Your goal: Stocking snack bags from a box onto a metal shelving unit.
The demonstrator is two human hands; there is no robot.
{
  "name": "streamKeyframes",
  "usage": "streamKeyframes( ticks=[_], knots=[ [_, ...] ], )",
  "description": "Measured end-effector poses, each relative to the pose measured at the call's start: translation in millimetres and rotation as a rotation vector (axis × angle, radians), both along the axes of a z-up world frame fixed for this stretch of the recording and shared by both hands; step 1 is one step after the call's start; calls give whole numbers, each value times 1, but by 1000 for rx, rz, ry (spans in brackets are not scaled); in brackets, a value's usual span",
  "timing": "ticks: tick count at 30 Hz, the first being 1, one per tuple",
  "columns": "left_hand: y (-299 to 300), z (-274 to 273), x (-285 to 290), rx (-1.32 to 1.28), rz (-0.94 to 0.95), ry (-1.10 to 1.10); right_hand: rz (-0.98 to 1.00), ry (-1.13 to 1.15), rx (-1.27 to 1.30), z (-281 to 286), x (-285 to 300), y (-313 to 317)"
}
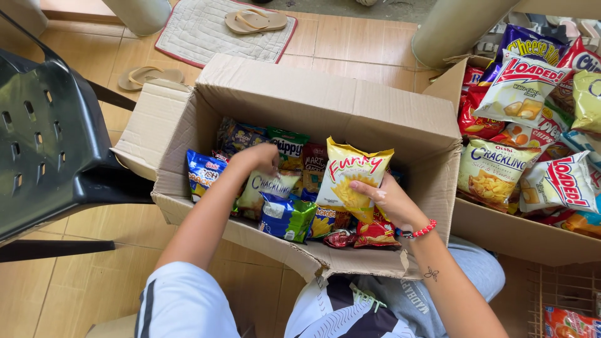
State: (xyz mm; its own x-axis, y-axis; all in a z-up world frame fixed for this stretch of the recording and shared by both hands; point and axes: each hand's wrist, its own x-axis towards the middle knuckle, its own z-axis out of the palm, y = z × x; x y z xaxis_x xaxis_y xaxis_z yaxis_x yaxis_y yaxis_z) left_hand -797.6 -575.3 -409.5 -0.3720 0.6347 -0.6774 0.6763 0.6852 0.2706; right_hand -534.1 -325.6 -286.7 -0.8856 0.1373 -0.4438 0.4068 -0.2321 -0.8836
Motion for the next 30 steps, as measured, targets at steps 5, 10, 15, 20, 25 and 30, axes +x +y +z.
streamKeyframes(
  ticks=[5, 10, 15, 20, 25, 30],
  knots=[
    [24, 91, -9, 331, 95, -206, 76, 51, -46, -3, 11, 15],
    [68, 185, 20, 545, 63, -418, 39, 110, -230, 8, 37, 27],
    [140, 202, 61, 759, 105, -564, -84, 182, -357, -6, 93, 52],
    [212, 247, 135, 1010, 299, -776, -237, 327, -412, 37, 151, 76],
    [260, 271, 212, 985, 143, -1028, -496, 432, -400, 52, 243, 113],
    [319, 270, 304, 718, -31, -1192, -744, 543, -286, 89, 351, 125]
  ],
)
